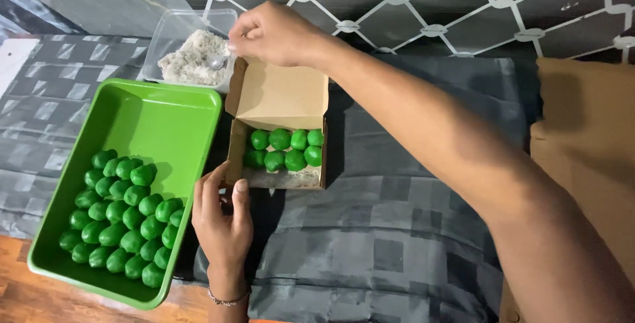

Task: Folding a cardboard box, filling it with green dough balls, sprinkling powder over them with a spoon, and closing the box.

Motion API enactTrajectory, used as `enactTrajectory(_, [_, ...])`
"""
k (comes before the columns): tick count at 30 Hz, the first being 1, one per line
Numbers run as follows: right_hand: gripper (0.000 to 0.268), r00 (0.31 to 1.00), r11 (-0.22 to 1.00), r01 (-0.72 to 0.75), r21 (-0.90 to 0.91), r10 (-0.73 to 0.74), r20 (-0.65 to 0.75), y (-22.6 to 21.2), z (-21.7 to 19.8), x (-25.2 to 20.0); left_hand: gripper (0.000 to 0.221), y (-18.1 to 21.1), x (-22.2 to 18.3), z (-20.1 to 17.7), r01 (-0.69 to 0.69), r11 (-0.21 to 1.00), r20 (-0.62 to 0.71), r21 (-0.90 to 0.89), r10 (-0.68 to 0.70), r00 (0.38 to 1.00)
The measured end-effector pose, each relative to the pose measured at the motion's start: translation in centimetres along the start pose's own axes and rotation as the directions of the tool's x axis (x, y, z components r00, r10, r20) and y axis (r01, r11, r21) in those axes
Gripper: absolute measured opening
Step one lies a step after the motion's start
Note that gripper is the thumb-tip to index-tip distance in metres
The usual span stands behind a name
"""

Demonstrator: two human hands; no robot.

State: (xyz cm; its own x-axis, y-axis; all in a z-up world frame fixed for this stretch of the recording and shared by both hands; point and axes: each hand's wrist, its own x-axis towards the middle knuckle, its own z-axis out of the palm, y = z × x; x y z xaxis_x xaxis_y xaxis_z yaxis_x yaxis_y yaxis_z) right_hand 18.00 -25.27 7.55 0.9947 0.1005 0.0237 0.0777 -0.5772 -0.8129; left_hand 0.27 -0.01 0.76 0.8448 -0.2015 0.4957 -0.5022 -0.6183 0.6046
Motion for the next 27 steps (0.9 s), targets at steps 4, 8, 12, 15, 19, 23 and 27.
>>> enactTrajectory(4, [0.039, 0.984, 0.984, 0.178, 0.015, -0.178, -0.003, -0.1, -1.0, -3.9, 0.039, -0.2, -0.1, -0.1, 0.014, 1.0, 0.009, -0.001, -0.014, 1.0])
enactTrajectory(8, [0.01, 0.846, 0.822, 0.515, -0.244, -0.534, -0.012, 1.0, -0.9, -10.4, 0.039, 0.2, 0.3, -0.3, 0.053, 0.998, 0.09, -0.03, -0.05, 0.995])
enactTrajectory(12, [0.043, 0.785, 0.635, 0.62, -0.461, -0.496, 0.371, 2.1, -0.6, -17.0, 0.05, 0.2, 0.7, -1.3, 0.135, 0.988, 0.158, -0.069, -0.123, 0.98])
enactTrajectory(15, [0.031, 0.78, 0.556, 0.625, -0.547, -0.448, 0.437, 5.3, 0.7, -19.2, 0.044, -0.2, 1.3, -1.6, 0.004, 1.0, 0.218, 0.002, -0.005, 0.976])
enactTrajectory(19, [0.018, 0.748, 0.498, 0.641, -0.584, -0.576, 0.33, 6.2, 0.3, -20.4, 0.033, -0.2, 1.7, -2.0, -0.06, 0.994, 0.35, 0.086, 0.027, 0.936])
enactTrajectory(23, [0.013, 0.793, 0.565, 0.603, -0.564, -0.502, 0.345, 7.1, -1.8, -22.9, 0.032, 0.7, 1.7, -1.5, -0.16, 0.987, 0.486, -0.009, 0.144, 0.862])
enactTrajectory(27, [0.017, 0.822, 0.622, 0.566, -0.541, -0.472, 0.318, 7.3, -4.7, -26.5, 0.028, 3.2, 2.6, -0.3, -0.216, 0.962, 0.595, -0.168, 0.274, 0.756])
